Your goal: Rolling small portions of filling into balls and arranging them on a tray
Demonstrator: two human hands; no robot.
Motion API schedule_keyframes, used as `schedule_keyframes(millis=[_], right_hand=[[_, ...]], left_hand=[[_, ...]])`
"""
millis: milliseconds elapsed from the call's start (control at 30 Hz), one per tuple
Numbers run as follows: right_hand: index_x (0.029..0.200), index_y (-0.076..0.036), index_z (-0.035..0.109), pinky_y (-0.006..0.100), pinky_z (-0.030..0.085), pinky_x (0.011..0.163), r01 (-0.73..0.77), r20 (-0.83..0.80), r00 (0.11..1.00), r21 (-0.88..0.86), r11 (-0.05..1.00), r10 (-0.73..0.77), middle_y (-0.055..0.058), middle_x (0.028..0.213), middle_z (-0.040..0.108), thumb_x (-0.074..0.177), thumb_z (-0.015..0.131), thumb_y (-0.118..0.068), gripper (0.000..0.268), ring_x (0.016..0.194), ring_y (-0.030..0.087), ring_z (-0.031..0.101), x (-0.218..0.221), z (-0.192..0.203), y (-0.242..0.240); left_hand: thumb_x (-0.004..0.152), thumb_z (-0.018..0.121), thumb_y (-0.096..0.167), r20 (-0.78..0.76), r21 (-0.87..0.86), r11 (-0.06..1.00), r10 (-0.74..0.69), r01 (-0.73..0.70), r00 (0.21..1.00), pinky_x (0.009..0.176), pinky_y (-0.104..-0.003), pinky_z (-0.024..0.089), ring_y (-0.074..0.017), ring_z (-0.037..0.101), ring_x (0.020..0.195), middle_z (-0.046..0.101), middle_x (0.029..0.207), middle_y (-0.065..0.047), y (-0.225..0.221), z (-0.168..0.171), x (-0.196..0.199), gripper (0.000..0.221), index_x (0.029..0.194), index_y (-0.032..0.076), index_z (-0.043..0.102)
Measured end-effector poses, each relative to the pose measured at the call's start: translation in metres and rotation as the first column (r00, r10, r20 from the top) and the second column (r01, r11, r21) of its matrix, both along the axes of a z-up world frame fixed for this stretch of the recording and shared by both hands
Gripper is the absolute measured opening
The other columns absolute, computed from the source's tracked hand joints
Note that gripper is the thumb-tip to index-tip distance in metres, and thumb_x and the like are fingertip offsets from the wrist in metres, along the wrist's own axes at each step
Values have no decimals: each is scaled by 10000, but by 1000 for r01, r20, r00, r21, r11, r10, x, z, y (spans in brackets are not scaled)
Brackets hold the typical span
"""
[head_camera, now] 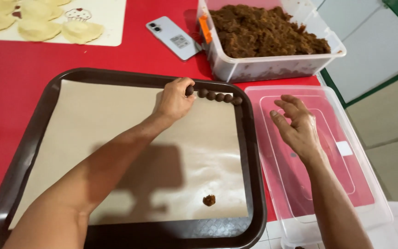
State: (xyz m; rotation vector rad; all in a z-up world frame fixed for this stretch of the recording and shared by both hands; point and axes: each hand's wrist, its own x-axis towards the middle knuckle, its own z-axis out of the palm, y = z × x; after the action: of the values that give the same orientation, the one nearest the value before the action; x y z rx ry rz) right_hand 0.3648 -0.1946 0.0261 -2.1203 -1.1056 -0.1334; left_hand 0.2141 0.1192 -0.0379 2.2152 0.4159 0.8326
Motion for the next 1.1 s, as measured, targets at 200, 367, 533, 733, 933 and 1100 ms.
schedule_keyframes(millis=[200,367,533,733,933,1100], right_hand=[[1264,-21,724,530,562,882,10,-36,999,-26,1000,-11,269,1325,631,965,718,-228,364,1065,516,659,-1,-1,-14],[1255,-27,730,508,560,900,25,-41,999,-43,999,-26,255,1311,646,973,721,-240,353,1089,489,664,3,-7,-19],[1265,-47,726,500,556,914,20,-27,999,-44,999,-21,235,1329,637,981,704,-207,327,1113,462,661,10,-9,-16],[1238,-60,740,514,564,901,-52,65,996,-65,997,57,237,1308,639,947,711,-151,306,1119,467,663,21,-18,1],[1230,-137,749,548,559,910,-149,129,978,-133,980,166,214,1307,614,877,752,-166,354,1124,451,665,48,-52,43],[1277,-172,726,562,557,902,-162,150,966,-280,946,210,193,1284,550,834,759,-199,446,1087,452,652,59,-71,81]], left_hand=[[763,814,50,-113,86,995,-34,44,993,730,-371,648,-291,751,872,697,1041,-117,15,-22,26,396,1140,139,728],[717,764,-98,-11,25,994,-102,102,995,632,-401,645,-359,750,748,641,1025,-243,21,-31,27,512,1218,-8,706],[727,800,-27,-77,10,999,-49,50,996,670,-402,629,-300,746,755,641,1038,-191,20,-31,21,518,1232,70,737],[781,806,150,-291,10,1000,32,-30,956,751,-399,617,-216,757,811,663,1105,-38,14,-24,22,386,1159,208,753],[791,767,93,-238,-29,995,88,-98,967,795,-419,610,-247,762,870,672,1096,-78,9,-20,12,368,1150,151,716],[810,739,31,-118,-55,991,118,-125,986,766,-363,617,-260,762,881,683,1074,-132,8,-22,-3,368,1175,76,732]])
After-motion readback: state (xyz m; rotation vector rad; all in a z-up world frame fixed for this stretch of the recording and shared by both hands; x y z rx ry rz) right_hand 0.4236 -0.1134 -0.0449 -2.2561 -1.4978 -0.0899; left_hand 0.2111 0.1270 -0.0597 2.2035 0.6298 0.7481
